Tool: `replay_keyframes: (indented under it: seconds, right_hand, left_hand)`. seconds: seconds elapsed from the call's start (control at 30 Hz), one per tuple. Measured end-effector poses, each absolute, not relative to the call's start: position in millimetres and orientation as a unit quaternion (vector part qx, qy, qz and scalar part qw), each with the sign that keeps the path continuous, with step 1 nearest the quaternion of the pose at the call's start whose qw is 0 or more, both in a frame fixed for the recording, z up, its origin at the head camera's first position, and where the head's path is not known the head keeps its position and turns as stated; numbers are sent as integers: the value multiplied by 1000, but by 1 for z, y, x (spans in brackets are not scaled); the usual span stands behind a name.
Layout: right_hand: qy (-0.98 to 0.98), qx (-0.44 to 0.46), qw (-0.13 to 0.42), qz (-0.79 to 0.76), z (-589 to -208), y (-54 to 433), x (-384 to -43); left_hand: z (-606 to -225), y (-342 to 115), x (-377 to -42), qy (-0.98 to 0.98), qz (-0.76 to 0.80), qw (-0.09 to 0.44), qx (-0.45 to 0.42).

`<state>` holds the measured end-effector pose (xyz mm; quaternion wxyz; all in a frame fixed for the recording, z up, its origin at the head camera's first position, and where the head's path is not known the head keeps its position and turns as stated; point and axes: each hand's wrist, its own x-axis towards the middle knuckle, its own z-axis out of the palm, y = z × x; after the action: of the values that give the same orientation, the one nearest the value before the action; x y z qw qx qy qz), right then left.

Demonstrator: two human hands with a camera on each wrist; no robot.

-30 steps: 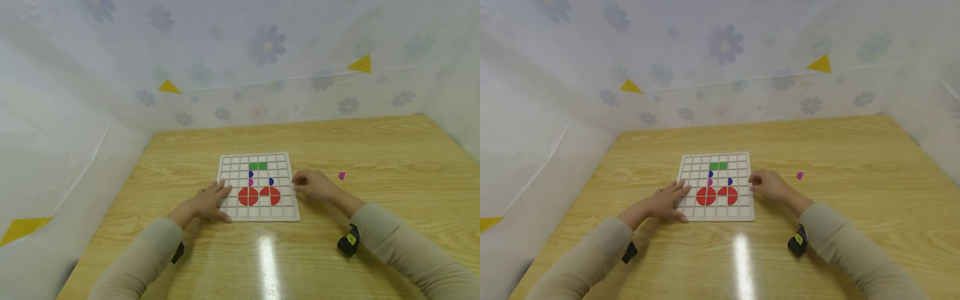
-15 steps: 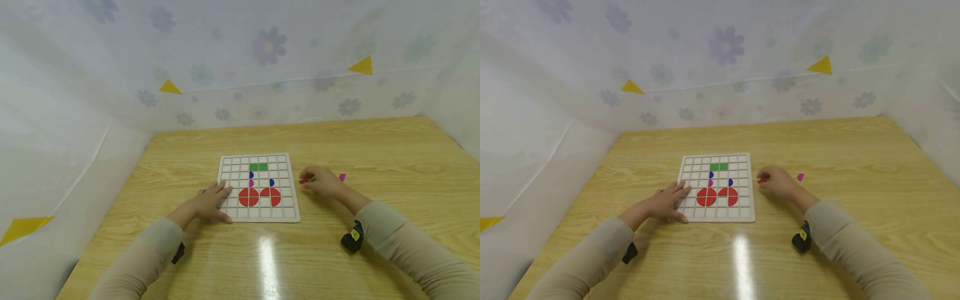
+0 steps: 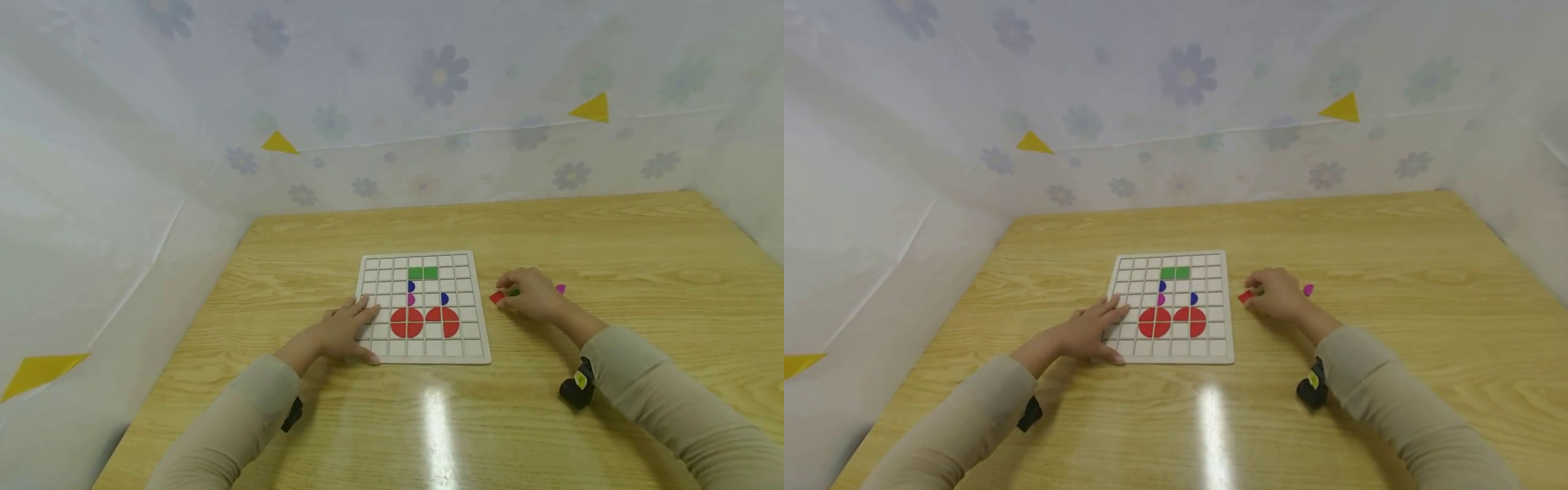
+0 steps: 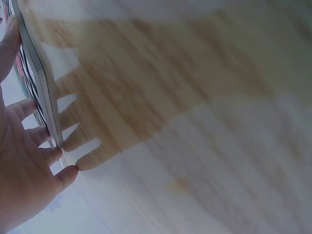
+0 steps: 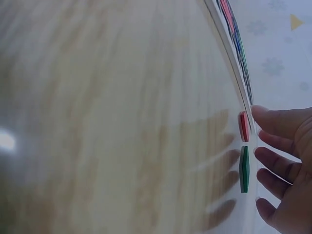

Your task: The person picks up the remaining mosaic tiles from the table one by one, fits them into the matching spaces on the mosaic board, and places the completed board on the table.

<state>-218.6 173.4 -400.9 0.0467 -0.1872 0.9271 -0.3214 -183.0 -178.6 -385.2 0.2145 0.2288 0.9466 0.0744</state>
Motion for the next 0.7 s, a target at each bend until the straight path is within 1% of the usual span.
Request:
replay_keyframes:
  seconds: [0.33, 0.7]
  right_hand:
    - [947, -176, 28, -267, -406, 175, -223]
    - [951, -169, 41, -256, -405, 172, -226]
  left_hand:
    - [-381, -180, -181, 946, 83, 212, 231]
    - [-383, -179, -182, 947, 73, 219, 226]
